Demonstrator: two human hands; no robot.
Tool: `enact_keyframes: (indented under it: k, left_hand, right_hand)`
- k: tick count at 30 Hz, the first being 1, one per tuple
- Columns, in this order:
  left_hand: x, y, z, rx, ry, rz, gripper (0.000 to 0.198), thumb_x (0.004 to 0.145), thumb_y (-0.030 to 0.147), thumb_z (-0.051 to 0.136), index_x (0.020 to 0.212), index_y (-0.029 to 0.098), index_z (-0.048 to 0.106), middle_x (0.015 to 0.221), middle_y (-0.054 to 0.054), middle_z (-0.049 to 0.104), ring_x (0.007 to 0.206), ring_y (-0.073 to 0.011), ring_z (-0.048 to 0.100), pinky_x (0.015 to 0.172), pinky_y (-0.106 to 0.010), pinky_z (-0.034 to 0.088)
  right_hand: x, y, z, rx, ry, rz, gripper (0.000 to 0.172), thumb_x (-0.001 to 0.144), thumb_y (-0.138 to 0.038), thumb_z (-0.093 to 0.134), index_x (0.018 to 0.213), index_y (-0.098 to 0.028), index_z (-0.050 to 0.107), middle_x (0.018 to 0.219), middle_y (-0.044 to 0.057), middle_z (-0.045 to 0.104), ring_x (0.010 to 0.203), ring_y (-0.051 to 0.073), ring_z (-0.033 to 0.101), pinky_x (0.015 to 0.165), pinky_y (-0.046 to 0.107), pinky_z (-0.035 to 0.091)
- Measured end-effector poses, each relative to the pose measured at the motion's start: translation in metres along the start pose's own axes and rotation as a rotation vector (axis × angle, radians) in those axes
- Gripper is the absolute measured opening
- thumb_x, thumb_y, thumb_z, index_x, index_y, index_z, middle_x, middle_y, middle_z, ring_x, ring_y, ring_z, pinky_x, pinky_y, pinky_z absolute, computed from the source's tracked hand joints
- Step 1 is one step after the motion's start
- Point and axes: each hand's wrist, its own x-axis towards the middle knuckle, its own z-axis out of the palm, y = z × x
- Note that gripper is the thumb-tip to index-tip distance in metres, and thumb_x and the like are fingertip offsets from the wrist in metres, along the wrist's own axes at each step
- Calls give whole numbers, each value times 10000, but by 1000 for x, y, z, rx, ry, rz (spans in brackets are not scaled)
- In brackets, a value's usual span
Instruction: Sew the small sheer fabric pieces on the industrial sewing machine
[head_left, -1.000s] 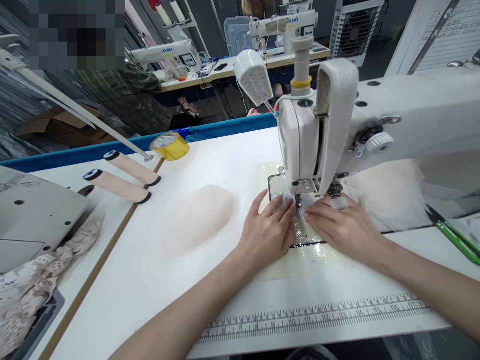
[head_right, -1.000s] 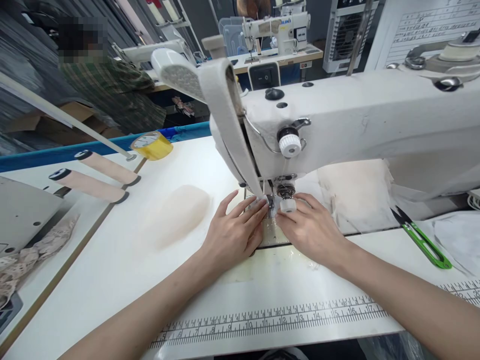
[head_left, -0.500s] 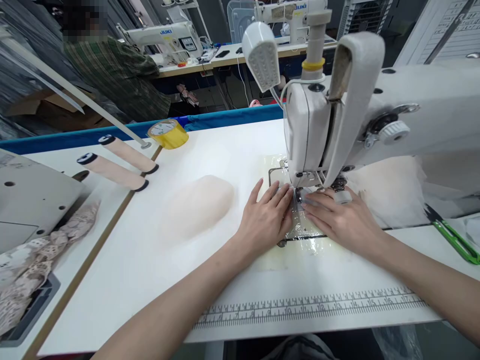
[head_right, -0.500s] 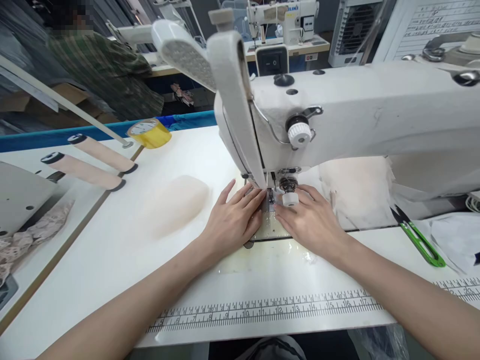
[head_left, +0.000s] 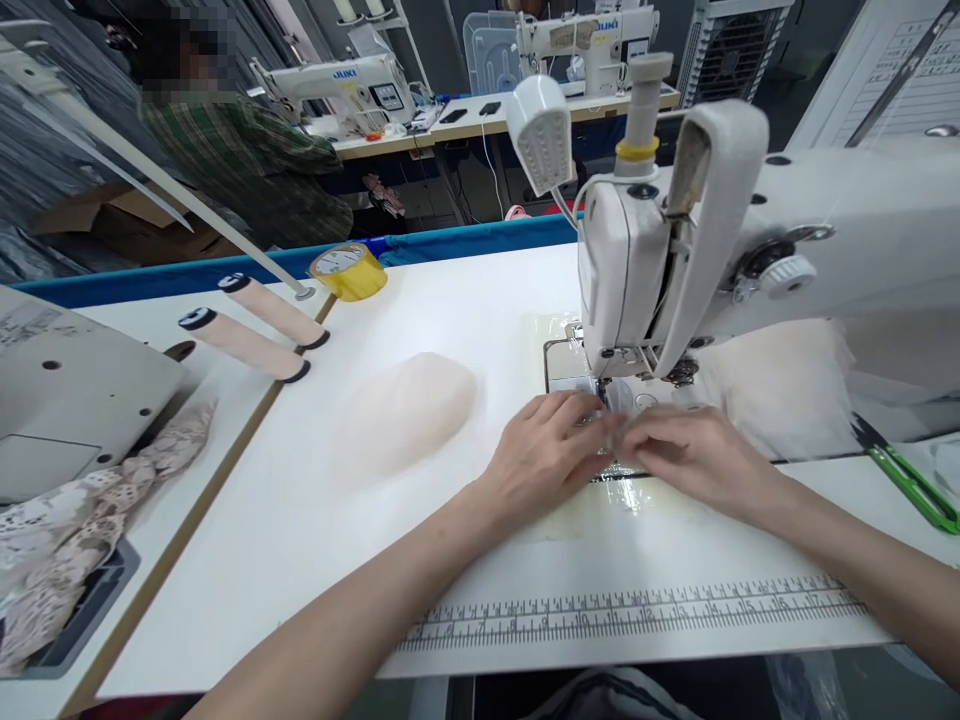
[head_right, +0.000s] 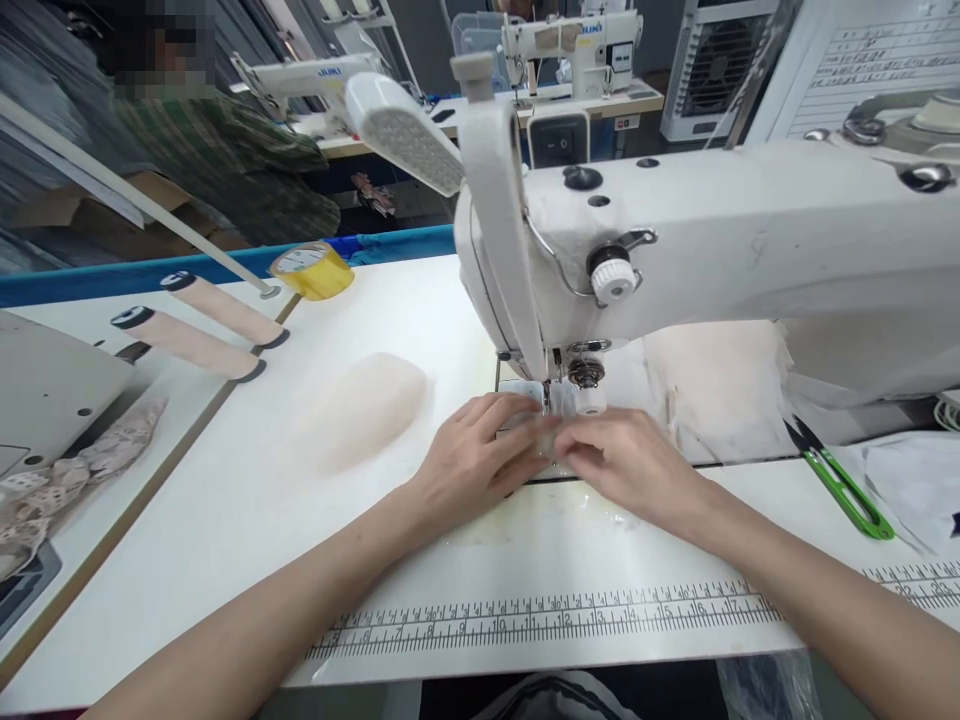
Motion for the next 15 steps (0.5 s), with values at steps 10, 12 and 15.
enact_keyframes:
  k: [10,12,15]
  left_hand:
    - [3,-6,-50,-1053,-220,-375,242,851,343,572,697,185,474,711,-14,617,638,-128,619,547,-251,509]
    - [5,-2,-60,-1001,-228,-421,325,870,374,541,629,179,447,584,16,544,492,-89,544,436,-205,418]
    - [6,12,-77,-689,-168,-263,376,884,333,500,549,174,440,494,37,461,426,-65,435,425,-213,326]
  right_hand:
    - [4,-7,-14,909,-267,298,244,792,-249,687,1035,-230,687,886,15,695,812,131,641,757,289,525]
    - [4,-9,-9,815,-215,239,156,800,-256,670,945,-223,717,921,26,691,821,135,637,770,305,520]
    - [4,-12,-3,698,-122,186,114,808,-258,645,874,-211,725,854,23,690,737,126,628,701,291,518]
